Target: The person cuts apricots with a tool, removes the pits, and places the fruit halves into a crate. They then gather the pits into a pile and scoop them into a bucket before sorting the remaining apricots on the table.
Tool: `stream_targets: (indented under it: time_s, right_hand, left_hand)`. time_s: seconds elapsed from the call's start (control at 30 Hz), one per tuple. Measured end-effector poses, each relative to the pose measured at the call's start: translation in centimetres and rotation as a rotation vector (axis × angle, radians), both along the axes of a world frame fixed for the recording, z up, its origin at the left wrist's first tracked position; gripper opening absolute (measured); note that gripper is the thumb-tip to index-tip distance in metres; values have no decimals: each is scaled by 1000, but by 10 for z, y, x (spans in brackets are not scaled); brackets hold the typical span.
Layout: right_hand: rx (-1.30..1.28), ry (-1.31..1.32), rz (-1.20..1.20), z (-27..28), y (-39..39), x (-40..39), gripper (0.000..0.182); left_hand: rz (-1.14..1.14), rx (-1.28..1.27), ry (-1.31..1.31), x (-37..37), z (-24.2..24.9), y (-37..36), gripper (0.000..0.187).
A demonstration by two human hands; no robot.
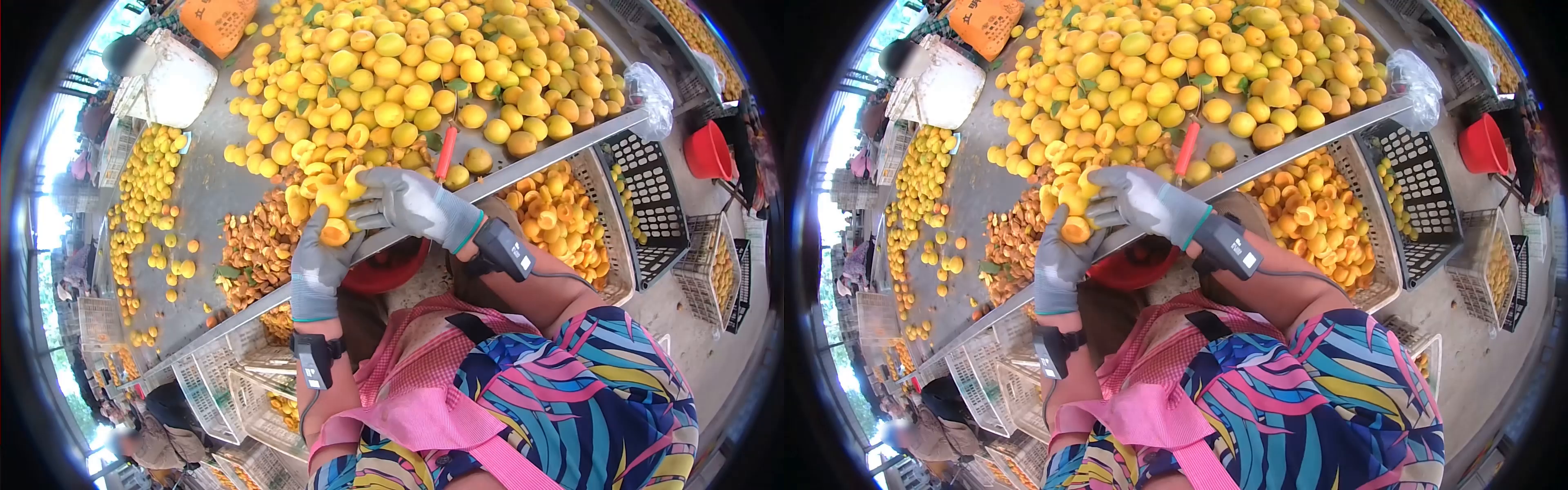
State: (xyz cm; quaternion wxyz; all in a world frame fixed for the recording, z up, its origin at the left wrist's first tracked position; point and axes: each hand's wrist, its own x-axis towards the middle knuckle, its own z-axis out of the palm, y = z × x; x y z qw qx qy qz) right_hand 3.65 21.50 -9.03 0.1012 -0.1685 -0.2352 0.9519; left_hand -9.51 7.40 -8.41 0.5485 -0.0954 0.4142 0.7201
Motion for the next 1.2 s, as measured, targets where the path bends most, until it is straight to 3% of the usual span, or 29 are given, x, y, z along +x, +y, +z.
stream_targets:
  time_s: [0.03,0.13,0.3,0.33,0.37,0.5,0.57,0.6,0.9,1.1,1.2]
  right_hand:
    - [-148,172,29,-4,4,2,46]
    - [-254,250,83,4,15,8,45]
    - [-238,313,16,15,20,24,41]
    - [-87,168,-85,16,17,25,40]
    - [63,23,-187,17,13,27,38]
    - [32,67,-199,-15,1,28,35]
    - [20,278,-119,-27,-3,26,64]
    - [-164,253,-78,-17,-3,28,36]
    - [-41,286,-54,7,-14,32,51]
    - [-125,298,-94,26,-25,32,50]
    - [-66,228,-180,4,-30,21,48]
  left_hand:
    - [20,42,-114,3,6,2,42]
    - [41,228,-215,10,13,-1,45]
    - [54,359,-161,19,22,1,47]
    - [37,421,-188,19,24,1,47]
    - [35,427,-186,20,27,2,47]
    - [67,377,-113,28,36,1,46]
    - [78,371,-88,28,38,-1,46]
    - [67,389,-94,27,37,-3,46]
    - [124,387,-95,21,39,-17,47]
    - [123,408,-62,23,44,-17,48]
    - [119,441,-76,21,41,-18,47]
